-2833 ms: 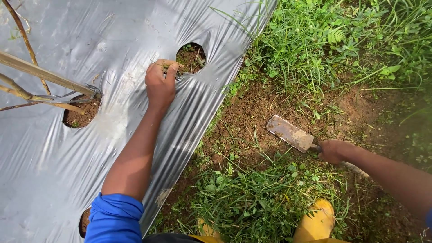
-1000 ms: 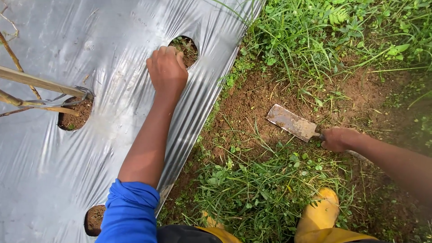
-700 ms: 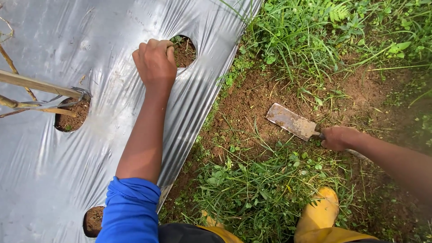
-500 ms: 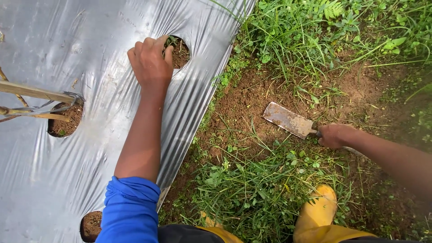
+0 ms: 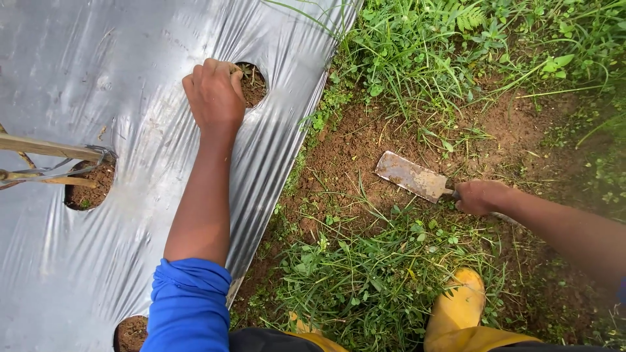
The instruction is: Using a hand trowel to remove weeds from the soil adjacent to a plastic-covered garden bed.
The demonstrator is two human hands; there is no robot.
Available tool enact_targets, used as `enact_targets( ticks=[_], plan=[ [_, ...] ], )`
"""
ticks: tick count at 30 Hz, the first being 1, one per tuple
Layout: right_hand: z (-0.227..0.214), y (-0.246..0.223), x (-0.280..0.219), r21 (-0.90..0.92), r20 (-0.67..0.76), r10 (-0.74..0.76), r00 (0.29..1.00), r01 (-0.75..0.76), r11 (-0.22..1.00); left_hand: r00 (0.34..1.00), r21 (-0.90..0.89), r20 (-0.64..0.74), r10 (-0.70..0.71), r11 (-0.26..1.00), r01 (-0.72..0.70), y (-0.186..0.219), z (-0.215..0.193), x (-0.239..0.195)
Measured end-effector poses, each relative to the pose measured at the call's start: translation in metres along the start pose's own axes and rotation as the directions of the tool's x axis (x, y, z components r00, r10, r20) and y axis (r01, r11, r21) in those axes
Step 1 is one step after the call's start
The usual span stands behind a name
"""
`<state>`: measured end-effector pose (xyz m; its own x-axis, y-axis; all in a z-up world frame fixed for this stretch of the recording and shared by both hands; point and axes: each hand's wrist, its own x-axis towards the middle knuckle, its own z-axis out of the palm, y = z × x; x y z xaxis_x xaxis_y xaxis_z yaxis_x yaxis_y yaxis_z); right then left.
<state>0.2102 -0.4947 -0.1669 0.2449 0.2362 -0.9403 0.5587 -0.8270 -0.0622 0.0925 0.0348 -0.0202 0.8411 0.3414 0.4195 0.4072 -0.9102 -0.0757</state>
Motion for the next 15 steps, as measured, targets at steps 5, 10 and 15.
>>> enact_targets(
  ticks=[5, 10, 15],
  plan=[
    [0.019, 0.019, 0.028, -0.065, -0.07, -0.051, 0.996, 0.047, 0.997, 0.998, -0.172, -0.037, 0.059, 0.983, -0.065, 0.003, -0.008, -0.009],
    [0.032, 0.03, 0.05, -0.132, -0.109, -0.078, 0.991, 0.064, 0.989, 0.963, -0.276, -0.185, 0.198, 0.929, -0.245, 0.025, -0.02, -0.026],
    [0.032, 0.032, 0.055, -0.135, -0.122, -0.071, 0.99, 0.054, 0.989, 0.918, -0.477, -0.178, 0.353, 0.786, -0.395, 0.075, -0.024, -0.07]
  ],
)
